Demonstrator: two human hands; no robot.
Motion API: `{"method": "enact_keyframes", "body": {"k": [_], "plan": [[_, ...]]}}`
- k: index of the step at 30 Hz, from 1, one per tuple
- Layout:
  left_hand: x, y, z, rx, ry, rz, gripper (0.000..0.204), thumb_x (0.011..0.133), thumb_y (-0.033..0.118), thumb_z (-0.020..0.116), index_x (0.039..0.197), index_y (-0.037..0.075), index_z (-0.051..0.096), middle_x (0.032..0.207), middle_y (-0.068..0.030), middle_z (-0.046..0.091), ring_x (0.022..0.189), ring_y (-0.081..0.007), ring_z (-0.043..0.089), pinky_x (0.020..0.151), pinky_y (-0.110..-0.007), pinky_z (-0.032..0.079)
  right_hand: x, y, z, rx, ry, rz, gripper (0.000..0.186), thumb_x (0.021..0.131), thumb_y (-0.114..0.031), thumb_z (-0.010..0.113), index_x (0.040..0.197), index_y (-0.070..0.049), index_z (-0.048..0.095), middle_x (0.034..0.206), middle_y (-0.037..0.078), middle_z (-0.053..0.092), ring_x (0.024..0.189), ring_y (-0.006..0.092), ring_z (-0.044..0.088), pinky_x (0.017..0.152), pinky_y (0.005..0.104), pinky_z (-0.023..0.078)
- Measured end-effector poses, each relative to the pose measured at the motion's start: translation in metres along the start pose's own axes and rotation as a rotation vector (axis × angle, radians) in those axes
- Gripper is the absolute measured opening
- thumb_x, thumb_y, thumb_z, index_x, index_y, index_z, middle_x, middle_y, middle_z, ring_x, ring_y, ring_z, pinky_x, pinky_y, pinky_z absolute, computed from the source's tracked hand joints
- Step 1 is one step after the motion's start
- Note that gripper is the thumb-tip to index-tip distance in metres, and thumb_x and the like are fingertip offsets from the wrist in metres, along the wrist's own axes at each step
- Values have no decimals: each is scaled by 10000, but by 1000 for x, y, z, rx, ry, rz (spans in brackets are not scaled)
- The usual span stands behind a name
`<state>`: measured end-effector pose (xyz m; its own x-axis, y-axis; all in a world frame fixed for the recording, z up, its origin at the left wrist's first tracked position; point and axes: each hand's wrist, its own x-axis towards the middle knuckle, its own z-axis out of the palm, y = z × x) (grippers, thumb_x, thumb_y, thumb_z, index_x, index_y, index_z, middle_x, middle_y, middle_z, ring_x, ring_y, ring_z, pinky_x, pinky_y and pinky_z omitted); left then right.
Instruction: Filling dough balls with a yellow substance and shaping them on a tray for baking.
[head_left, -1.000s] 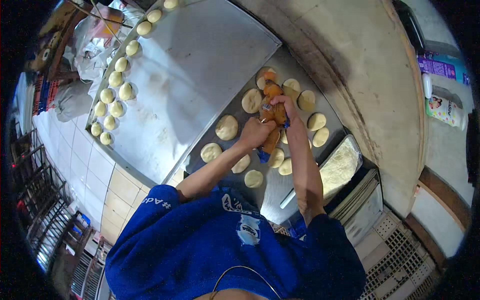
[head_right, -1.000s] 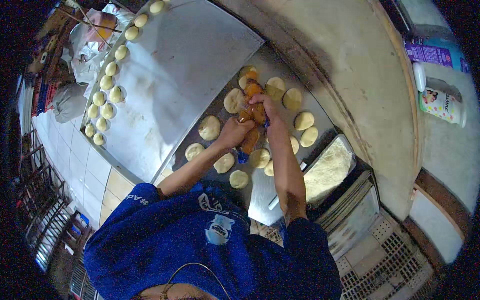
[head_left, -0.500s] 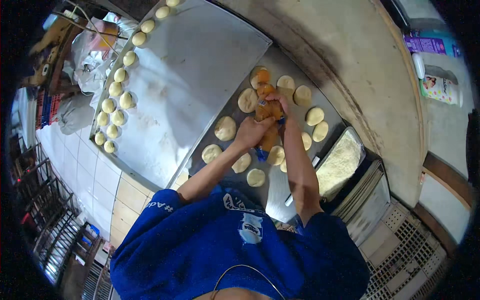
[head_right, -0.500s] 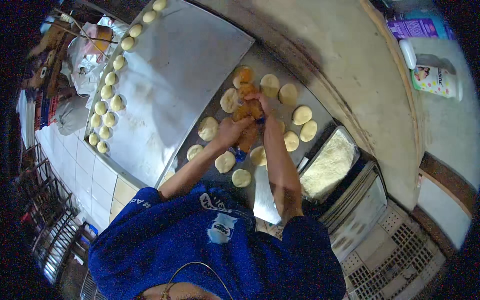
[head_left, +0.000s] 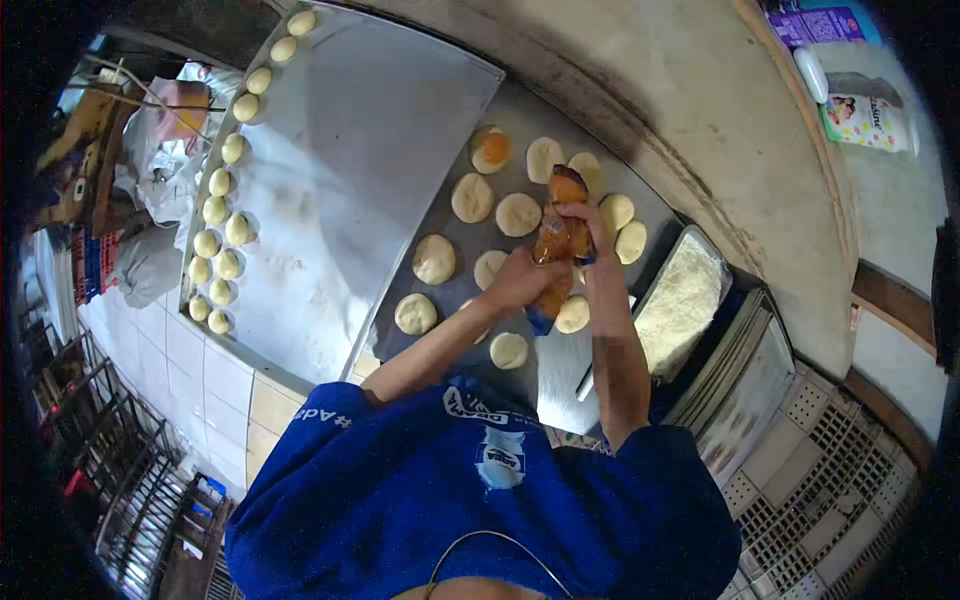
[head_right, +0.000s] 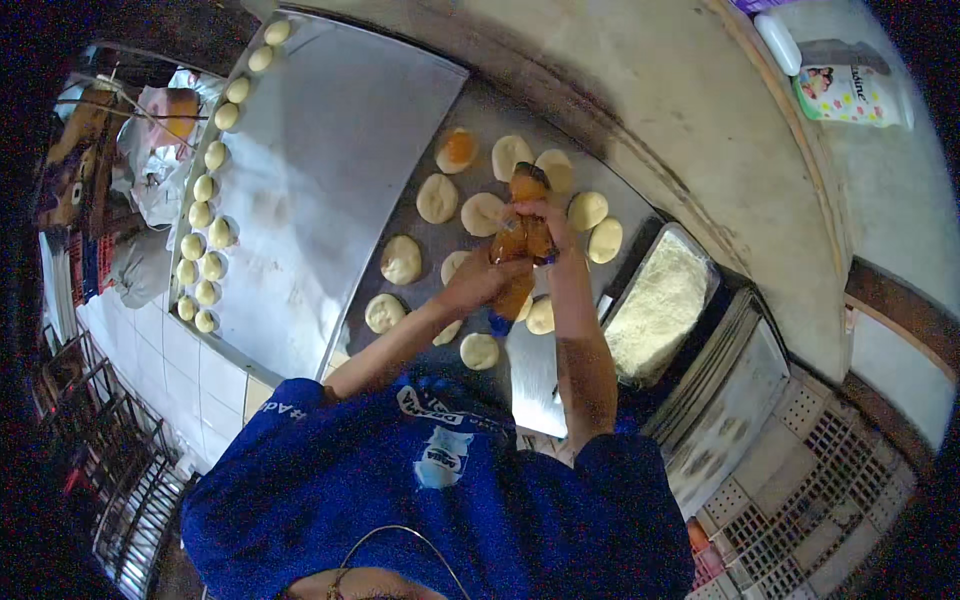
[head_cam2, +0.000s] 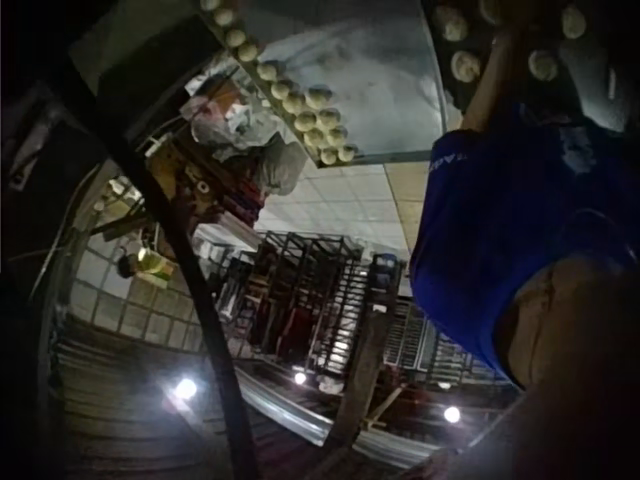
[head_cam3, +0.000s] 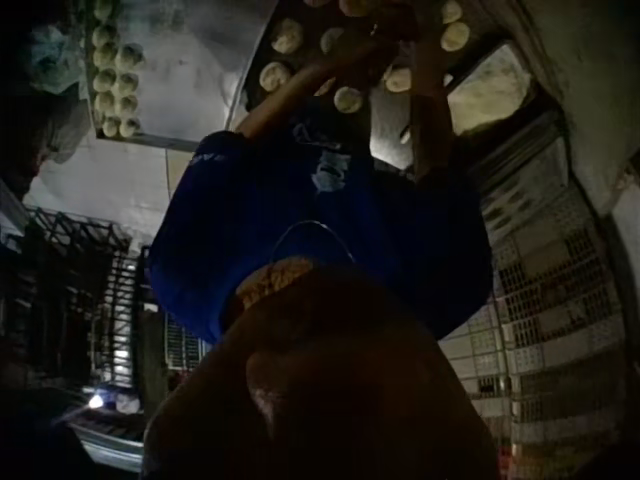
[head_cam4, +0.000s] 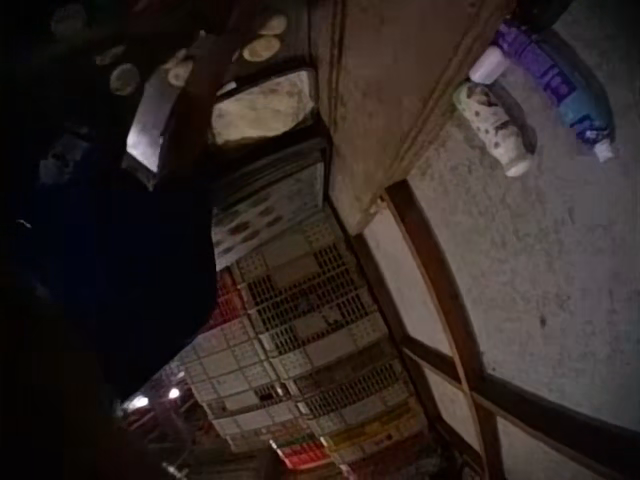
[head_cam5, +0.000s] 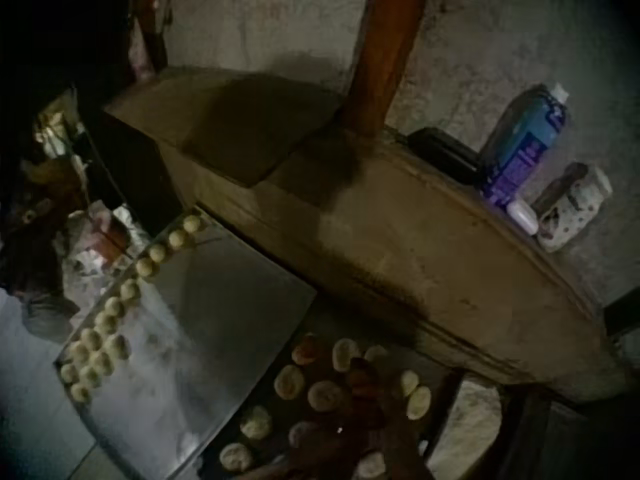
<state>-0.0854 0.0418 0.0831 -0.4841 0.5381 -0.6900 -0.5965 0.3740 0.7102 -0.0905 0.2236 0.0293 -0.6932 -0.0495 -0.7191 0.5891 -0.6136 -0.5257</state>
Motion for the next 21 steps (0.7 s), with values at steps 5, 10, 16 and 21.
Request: {"method": "enact_keyframes", "body": {"k": [5, 10, 16, 21], "plan": [[31, -9, 15, -322, 41, 5, 336, 869, 286, 680, 1027, -10, 665, 814, -77, 690, 663, -171, 630, 586, -298, 492, 31, -13, -19, -39, -130, 2, 262, 784, -144, 651, 1014, -16, 662, 895, 72, 689, 766, 173, 634, 742, 271, 504], [39, -8, 11, -437, 73, 9, 349, 872, 266, 683, 1071, -19, 648, 843, -81, 694, 696, -164, 640, 605, -278, 502, 40, -13, -14, -73, -66, 40, 236, 779, -136, 642, 985, -23, 669, 892, 66, 686, 755, 171, 629, 726, 252, 492], [28, 2, 7, -508, 46, -64, 361, 874, 307, 682, 1040, -14, 667, 849, -97, 695, 722, -164, 642, 635, -280, 507, 31, -14, -2, -72, 63, 106, 203, 766, -110, 645, 955, -39, 668, 890, 44, 683, 756, 146, 608, 720, 249, 471], [2, 13, 6, -140, 65, -68, 402, 868, 359, 682, 1012, -17, 680, 852, -111, 697, 724, -188, 640, 645, -309, 505, -9, -18, 31, 36, 125, 23, 209, 772, -124, 654, 963, -40, 675, 879, 46, 690, 717, 150, 613, 688, 254, 482]]}}
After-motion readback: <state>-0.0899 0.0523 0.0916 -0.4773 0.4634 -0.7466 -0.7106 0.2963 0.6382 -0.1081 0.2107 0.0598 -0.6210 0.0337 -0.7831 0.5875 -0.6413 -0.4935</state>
